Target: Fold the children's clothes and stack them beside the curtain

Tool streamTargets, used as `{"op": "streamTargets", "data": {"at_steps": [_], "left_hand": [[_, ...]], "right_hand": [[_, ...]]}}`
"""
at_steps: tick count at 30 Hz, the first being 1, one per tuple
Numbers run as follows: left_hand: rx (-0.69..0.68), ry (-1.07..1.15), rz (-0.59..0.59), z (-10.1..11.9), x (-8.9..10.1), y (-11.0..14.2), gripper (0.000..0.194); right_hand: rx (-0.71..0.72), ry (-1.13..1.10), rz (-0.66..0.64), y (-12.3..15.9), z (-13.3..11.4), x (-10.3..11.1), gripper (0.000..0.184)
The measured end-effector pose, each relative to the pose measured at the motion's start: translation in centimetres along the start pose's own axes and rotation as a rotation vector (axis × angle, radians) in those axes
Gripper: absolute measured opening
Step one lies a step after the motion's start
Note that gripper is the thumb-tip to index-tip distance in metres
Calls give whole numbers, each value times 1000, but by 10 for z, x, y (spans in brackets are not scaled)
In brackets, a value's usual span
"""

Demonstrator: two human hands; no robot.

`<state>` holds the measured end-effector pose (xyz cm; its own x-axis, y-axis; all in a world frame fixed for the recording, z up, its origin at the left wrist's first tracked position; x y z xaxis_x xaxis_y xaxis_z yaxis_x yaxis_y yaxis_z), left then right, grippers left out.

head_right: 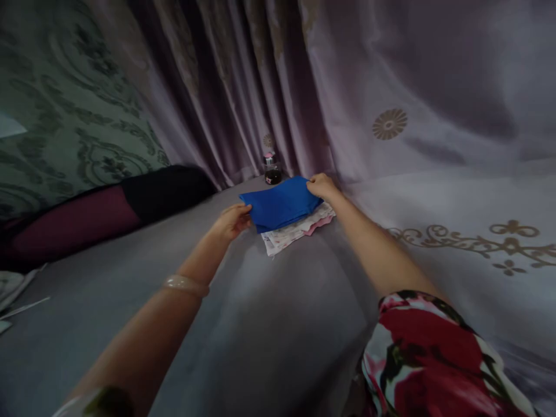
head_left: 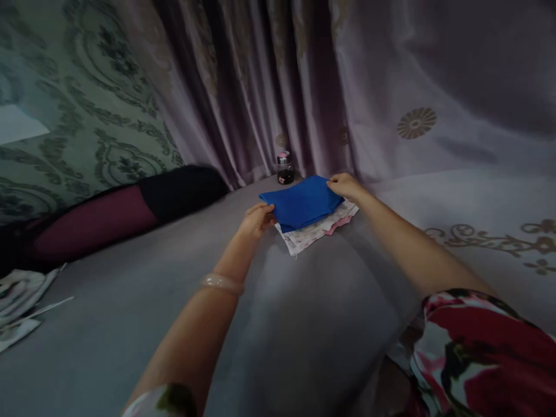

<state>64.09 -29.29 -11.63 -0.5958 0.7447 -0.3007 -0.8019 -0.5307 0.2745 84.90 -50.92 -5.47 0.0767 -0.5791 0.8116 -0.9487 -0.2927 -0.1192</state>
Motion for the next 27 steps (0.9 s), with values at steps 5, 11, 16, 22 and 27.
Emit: {"op": "streamTargets", "data": {"at_steps": [5, 11, 16, 22, 27], "left_hand": [[56, 78, -3, -33, -35, -23, 16], [153, -37, 67, -66, -36, -26, 22], [189, -156, 96, -75, -32, -23, 27], [-107, -341, 5, -58, -46, -16, 68], [-254, -618, -83, -55, -46, -8, 28]], "right_hand": [[65, 99, 72, -28, 22, 14, 37], [100, 194, 18, -33, 47, -1, 33], [13, 342, -91, -27, 66, -28, 34], [252, 492, 104, -5, 4, -32, 39], [226, 464, -137, 1, 5, -81, 54]]}}
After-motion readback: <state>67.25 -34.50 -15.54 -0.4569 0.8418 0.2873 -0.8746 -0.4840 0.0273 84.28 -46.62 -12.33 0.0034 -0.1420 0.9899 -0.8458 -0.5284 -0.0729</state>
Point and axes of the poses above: each hand's wrist, its own y-axis away from the middle knuckle, its own x-axis out of the back of the hand, z = x × y, the point moved 10 cm from there along -y, towards the middle knuckle, and after that the axes turned 3 degrees about -z, right-handed, at the moved point
